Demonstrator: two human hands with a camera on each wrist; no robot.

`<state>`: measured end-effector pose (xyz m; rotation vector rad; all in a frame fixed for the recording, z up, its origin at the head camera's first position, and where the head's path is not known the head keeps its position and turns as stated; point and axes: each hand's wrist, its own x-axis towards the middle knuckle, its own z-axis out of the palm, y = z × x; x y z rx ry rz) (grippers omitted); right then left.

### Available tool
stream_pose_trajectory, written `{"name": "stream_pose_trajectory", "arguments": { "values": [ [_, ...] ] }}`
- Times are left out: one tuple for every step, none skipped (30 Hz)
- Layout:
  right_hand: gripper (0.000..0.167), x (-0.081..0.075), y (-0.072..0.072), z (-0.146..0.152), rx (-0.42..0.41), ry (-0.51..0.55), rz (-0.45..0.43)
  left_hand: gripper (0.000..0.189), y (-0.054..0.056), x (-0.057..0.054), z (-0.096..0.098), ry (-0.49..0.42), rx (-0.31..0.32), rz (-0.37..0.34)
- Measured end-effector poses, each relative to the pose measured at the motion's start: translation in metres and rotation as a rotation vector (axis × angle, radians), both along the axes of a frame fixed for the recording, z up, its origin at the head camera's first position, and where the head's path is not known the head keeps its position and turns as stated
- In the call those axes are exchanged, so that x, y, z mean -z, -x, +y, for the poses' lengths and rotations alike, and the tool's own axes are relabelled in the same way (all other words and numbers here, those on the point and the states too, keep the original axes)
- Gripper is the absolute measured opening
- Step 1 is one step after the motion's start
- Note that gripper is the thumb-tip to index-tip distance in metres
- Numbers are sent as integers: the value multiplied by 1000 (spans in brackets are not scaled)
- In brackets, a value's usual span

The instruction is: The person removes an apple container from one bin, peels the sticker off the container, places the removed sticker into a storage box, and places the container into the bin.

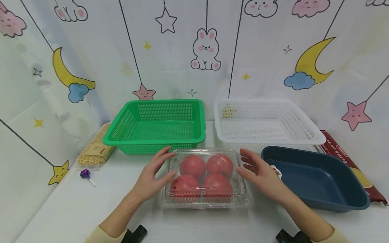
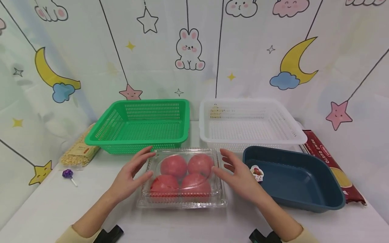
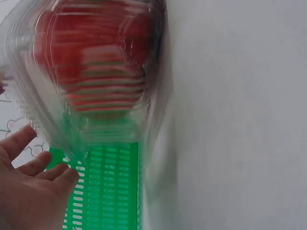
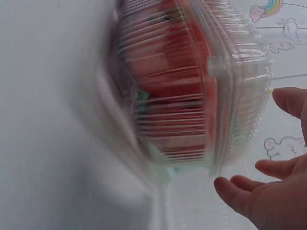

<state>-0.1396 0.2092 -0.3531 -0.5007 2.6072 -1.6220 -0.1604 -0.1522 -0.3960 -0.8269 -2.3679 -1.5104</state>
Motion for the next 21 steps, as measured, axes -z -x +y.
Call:
{"name": "stream_pose_trajectory", "arguments": {
  "values": [
    [67, 1, 0, -1, 0, 6, -6, 51, 0, 0, -2, -11, 4, -11],
    [68, 3, 0, -2, 1, 8, -14, 52, 1, 0, -3, -22, 8, -23],
    [69, 4, 0, -2, 2, 10, -23, 53, 1, 1, -5, -31, 10, -37],
    [70, 5, 0, -3, 2, 12, -31, 54, 1, 1, -7, -37, 12, -51],
    [71, 6, 0, -3, 3, 10, -38, 55, 2, 2, -9, -42, 16, -63],
    [72, 7, 0, -4, 6, 4, -43, 57, 2, 2, -11, -47, 23, -76],
    [73, 8, 0, -4, 7, 5, -48, 58, 3, 3, -12, -50, 27, -90],
    [73, 9, 0, -5, 8, 8, -55, 60, 4, 4, -14, -53, 37, -105],
    [74, 10, 0, -5, 8, 12, -63, 62, 5, 4, -16, -55, 48, -119],
    [74, 11, 0, -6, 8, 13, -74, 65, 5, 5, -17, -64, 65, -140],
    [75, 11, 0, -6, 9, 13, -86, 67, 6, 5, -19, -75, 86, -163],
    [76, 12, 1, -6, 9, 16, -100, 69, 7, 6, -20, -86, 106, -189],
    [77, 13, 0, -6, 9, 21, -115, 71, 7, 7, -22, -96, 125, -217],
    [77, 13, 0, -6, 9, 25, -132, 74, 8, 7, -24, -110, 147, -247],
    [78, 14, 0, -6, 8, 27, -149, 75, 9, 8, -26, -125, 170, -272],
    [78, 14, 0, -6, 7, 31, -165, 77, 9, 9, -28, -142, 193, -299],
    [78, 15, 0, -6, 7, 40, -179, 79, 10, 10, -29, -158, 216, -318],
    [77, 15, 0, -6, 8, 43, -191, 81, 10, 11, -31, -172, 239, -334],
    [77, 16, -1, -6, 11, 47, -204, 82, 10, 12, -32, -185, 262, -347],
    [77, 16, -1, -6, 12, 50, -218, 84, 11, 13, -34, -199, 286, -357],
    [77, 17, -1, -6, 14, 54, -231, 85, 11, 15, -35, -211, 309, -364]
  ]
}}
